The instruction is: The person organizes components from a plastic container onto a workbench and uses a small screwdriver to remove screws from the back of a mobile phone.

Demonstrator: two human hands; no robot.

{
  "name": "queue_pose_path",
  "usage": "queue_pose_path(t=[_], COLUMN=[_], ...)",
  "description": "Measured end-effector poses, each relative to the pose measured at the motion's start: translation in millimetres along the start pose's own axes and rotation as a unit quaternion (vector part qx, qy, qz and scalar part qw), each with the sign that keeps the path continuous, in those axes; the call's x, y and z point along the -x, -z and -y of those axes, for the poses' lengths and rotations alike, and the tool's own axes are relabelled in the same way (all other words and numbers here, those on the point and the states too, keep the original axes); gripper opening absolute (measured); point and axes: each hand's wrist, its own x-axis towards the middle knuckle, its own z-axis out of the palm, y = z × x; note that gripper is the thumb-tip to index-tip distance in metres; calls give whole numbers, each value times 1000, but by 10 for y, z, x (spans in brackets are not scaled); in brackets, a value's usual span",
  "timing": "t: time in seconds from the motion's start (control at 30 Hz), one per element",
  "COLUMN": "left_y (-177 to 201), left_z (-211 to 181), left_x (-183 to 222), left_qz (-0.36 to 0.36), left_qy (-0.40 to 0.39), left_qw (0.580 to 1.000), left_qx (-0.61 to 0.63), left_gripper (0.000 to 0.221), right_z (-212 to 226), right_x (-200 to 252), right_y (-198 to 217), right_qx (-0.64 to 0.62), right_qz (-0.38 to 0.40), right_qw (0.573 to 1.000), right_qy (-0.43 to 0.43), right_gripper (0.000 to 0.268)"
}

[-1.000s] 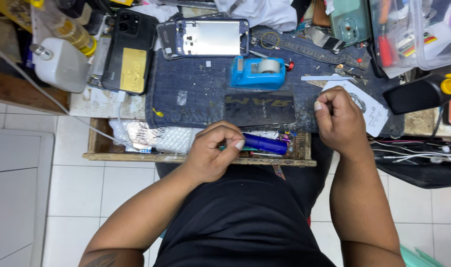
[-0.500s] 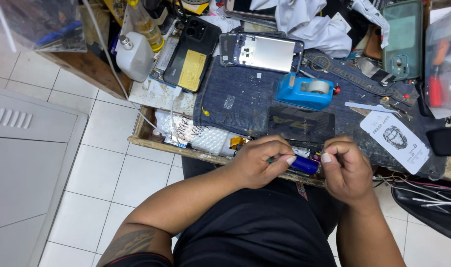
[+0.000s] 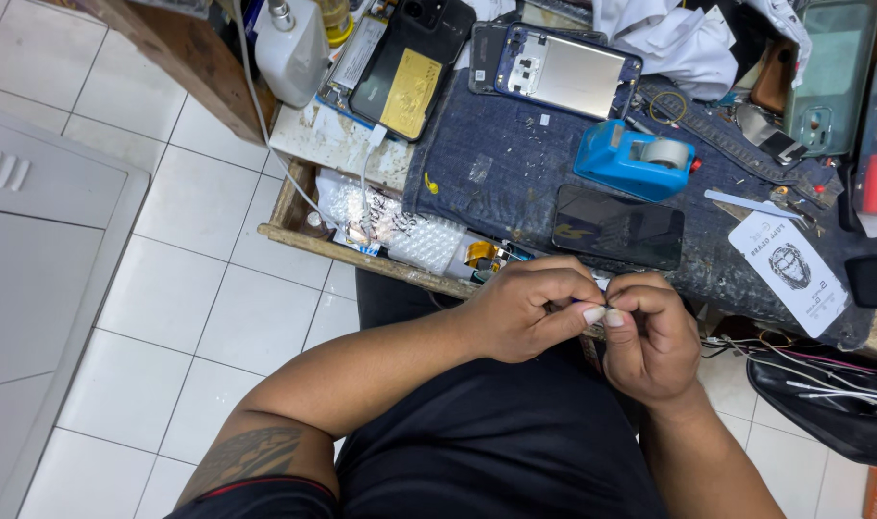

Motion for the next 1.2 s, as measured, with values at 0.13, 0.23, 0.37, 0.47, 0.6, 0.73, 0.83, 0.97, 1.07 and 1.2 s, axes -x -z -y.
queue_pose_path(t=[0.13, 0.23, 0.37, 0.47, 0.6, 0.73, 0.83, 0.97, 1.07, 1.2], left_y=[28, 20, 5, -5, -8, -10, -39, -79, -94, -120], left_z=[-11, -11, 11, 20, 32, 61, 89, 74, 92, 132], left_x=[37, 50, 63, 67, 85, 89, 122, 127, 116, 122], left_qz=[1, -3, 8, -4, -21, -18, -17, -20, -11, 6], left_qy=[-45, -47, -2, -3, -6, 3, 30, 28, 0, 37], left_qw=[998, 998, 1000, 1000, 1000, 999, 999, 996, 998, 991], left_qx=[-42, -52, -22, 8, 4, 26, 42, 83, 66, 129], left_gripper=[14, 15, 13, 14, 12, 14, 13, 13, 13, 10], right_z=[26, 29, 28, 42, 52, 71, 80, 120, 150, 226], right_x=[24, 39, 49, 26, 3, -1, 3, -5, -3, 1], right_y=[-25, -48, -79, -93, -96, -81, -64, -3, 17, 62], right_qx=[-5, -6, -3, -3, 1, -23, -20, -4, -9, 12], right_qz=[10, 13, 22, 23, 29, 44, 34, 44, 44, 32], right_qw=[1000, 1000, 1000, 1000, 1000, 998, 999, 999, 999, 999], right_qy=[-7, -15, -16, -13, -6, -33, -26, -11, -22, -39], right_gripper=[12, 12, 11, 10, 8, 7, 7, 10, 11, 11])
